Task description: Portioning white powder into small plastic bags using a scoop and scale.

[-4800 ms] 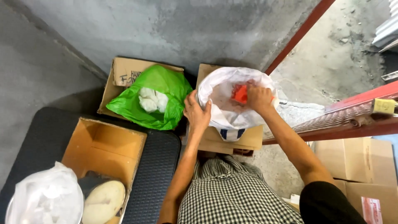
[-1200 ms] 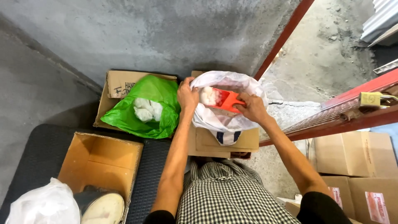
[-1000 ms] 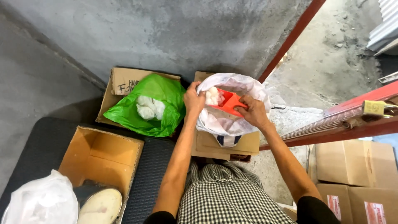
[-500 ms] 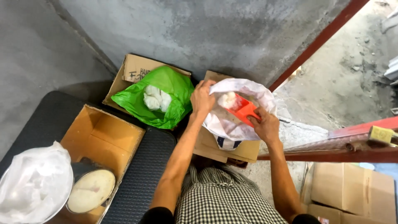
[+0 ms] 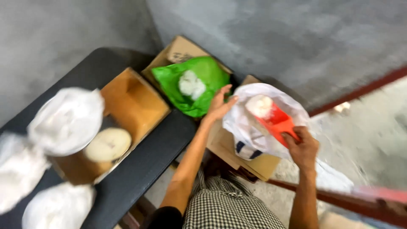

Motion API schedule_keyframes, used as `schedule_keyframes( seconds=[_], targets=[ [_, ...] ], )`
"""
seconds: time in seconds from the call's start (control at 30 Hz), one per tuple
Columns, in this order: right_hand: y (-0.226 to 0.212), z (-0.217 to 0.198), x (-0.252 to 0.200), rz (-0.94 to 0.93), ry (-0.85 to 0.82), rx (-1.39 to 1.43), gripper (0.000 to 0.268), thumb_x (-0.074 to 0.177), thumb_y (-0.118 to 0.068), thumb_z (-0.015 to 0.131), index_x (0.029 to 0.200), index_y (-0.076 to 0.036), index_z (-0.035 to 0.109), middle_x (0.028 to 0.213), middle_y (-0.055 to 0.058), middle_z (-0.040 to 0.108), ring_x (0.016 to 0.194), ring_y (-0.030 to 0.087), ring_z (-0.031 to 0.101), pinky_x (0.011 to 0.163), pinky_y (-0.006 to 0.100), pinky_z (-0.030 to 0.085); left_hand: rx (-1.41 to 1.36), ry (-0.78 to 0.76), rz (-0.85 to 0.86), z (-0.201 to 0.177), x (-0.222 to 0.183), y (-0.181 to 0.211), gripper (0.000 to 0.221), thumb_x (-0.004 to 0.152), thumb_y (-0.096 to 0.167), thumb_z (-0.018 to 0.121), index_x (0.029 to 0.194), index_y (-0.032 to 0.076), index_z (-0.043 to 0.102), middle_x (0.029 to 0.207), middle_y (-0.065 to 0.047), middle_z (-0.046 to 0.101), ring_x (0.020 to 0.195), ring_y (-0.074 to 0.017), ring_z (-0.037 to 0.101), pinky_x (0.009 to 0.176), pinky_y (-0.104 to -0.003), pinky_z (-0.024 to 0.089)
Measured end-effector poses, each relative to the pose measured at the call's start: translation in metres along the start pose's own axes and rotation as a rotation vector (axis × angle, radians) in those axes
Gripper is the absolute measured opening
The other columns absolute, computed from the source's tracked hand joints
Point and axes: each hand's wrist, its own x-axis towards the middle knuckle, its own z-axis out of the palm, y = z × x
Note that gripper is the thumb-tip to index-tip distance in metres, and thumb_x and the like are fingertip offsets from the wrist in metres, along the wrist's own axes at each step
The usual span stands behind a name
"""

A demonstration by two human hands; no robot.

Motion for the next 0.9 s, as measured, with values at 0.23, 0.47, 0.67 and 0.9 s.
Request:
schedule_keyframes(
  seconds=[0.23, 0.47, 0.67, 0.9],
  targets=[
    [-0.043, 0.001, 0.041, -0.054, -0.154, 0.205, 0.024, 0.094, -0.009, 0.083, 0.105, 0.002, 0.065, 0.089, 0.012, 0.073, 0.073, 0.009, 0.063, 0.073, 0.026, 0.053, 0.085, 0.254, -0.26, -0.067, -0.05, 0.016, 0.059, 0.088, 0.027, 0.075, 0.14, 0.007, 0.055, 0.121, -0.019, 0.064, 0.103, -0.0322, 0.068, 0.091, -0.041, 0.054],
    [-0.15, 0.062, 0.064, -0.196, -0.286, 0.257, 0.024, 0.092, -0.002, 0.084, 0.104, 0.005, 0.065, 0.091, 0.012, 0.073, 0.083, 0.009, 0.065, 0.078, 0.026, 0.054, 0.106, 0.447, -0.149, -0.195, -0.115, 0.085, 0.033, 0.092, 0.007, 0.066, 0.125, 0.007, 0.066, 0.113, -0.017, 0.067, 0.092, -0.0288, 0.07, 0.084, -0.041, 0.054],
    [-0.254, 0.146, 0.071, -0.326, -0.474, 0.484, 0.023, 0.091, -0.002, 0.082, 0.104, 0.004, 0.065, 0.093, 0.009, 0.071, 0.085, 0.008, 0.064, 0.079, 0.025, 0.054, 0.274, 0.938, -0.148, -0.33, -0.189, 0.1, 0.021, 0.096, 0.005, 0.062, 0.115, 0.006, 0.071, 0.102, -0.012, 0.068, 0.086, -0.0246, 0.067, 0.076, -0.035, 0.054],
    [-0.367, 0.255, 0.061, -0.6, -0.598, 0.367, 0.036, 0.082, -0.013, 0.089, 0.107, -0.001, 0.067, 0.091, 0.013, 0.073, 0.083, 0.019, 0.069, 0.075, 0.033, 0.056, 0.587, 1.138, -0.301, -0.448, -0.241, 0.035, 0.022, 0.102, 0.018, 0.065, 0.12, 0.006, 0.066, 0.122, -0.019, 0.058, 0.11, -0.0351, 0.06, 0.094, -0.044, 0.051]
  ],
)
